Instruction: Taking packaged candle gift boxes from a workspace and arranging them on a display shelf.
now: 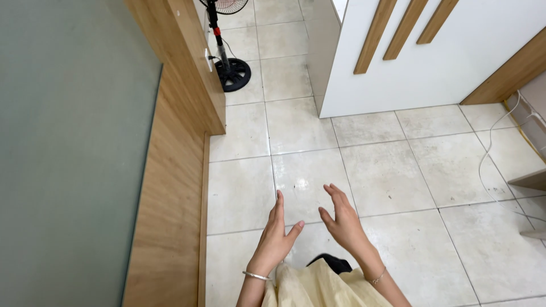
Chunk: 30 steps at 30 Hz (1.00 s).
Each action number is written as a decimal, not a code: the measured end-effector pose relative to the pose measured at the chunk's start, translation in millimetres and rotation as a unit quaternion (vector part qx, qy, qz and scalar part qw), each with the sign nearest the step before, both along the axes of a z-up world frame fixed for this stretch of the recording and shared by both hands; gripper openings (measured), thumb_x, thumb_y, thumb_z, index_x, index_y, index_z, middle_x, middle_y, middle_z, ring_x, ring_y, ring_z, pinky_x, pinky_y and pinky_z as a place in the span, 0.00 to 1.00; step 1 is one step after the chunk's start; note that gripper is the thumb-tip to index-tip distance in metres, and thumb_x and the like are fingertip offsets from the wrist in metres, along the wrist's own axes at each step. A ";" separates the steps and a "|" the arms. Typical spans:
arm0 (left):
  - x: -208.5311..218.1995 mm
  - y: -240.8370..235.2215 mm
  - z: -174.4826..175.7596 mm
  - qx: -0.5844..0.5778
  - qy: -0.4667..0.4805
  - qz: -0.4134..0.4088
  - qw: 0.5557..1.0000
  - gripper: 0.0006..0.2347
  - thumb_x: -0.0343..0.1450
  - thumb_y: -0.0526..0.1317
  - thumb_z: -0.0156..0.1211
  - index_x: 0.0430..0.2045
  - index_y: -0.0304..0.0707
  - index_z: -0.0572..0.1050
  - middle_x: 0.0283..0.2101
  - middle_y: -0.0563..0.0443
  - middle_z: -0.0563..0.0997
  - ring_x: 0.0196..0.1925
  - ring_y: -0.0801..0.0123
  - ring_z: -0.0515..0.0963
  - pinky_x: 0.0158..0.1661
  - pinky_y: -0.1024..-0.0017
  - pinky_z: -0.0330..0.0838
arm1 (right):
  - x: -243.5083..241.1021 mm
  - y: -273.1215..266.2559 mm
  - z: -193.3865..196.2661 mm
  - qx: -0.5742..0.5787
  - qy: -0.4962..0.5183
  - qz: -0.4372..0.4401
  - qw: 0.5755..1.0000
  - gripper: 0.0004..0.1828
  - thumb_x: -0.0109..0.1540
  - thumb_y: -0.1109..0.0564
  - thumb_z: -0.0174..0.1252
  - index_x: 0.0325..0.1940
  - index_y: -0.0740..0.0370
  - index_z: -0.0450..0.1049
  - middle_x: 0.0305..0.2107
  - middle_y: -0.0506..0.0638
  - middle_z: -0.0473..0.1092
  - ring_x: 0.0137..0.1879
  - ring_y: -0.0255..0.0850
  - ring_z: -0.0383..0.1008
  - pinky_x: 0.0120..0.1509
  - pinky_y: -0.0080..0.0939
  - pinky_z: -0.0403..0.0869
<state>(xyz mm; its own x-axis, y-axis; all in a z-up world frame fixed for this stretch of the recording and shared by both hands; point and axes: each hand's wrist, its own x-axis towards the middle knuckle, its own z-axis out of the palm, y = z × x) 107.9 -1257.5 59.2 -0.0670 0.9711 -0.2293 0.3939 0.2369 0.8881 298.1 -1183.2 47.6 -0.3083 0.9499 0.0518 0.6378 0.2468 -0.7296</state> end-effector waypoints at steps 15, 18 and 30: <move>-50.6 313.4 -41.9 -0.010 -0.001 0.005 1.000 0.41 0.73 0.47 0.59 0.73 0.42 0.33 0.75 0.32 0.51 0.77 0.47 0.54 0.69 0.61 0.55 | -45.5 312.5 -26.7 -0.085 -0.031 0.021 0.996 0.32 0.63 0.52 0.59 0.70 0.57 0.61 0.68 0.62 0.55 0.71 0.58 0.61 0.66 0.49 0.70; -55.4 387.0 -15.2 0.016 -0.005 0.008 1.000 0.39 0.73 0.46 0.60 0.73 0.40 0.39 0.74 0.34 0.54 0.76 0.48 0.55 0.69 0.62 0.55 | -56.6 384.7 4.9 -0.053 0.009 0.035 0.998 0.30 0.62 0.53 0.58 0.69 0.57 0.63 0.68 0.60 0.57 0.70 0.57 0.63 0.65 0.49 0.70; -102.2 609.0 -5.1 0.065 -0.007 0.093 0.993 0.31 0.72 0.45 0.59 0.69 0.37 0.54 0.72 0.38 0.62 0.74 0.52 0.62 0.67 0.62 0.59 | -99.1 617.0 4.1 0.007 0.029 0.010 1.000 0.31 0.62 0.56 0.58 0.70 0.60 0.62 0.69 0.59 0.60 0.73 0.55 0.61 0.72 0.50 0.64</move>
<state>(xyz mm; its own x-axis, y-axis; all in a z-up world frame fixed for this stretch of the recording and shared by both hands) 5.7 -648.6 54.1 -0.2462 0.9636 -0.1043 0.3416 0.1869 0.9211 198.9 -566.2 51.7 -0.3224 0.9429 0.0842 0.5893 0.2695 -0.7616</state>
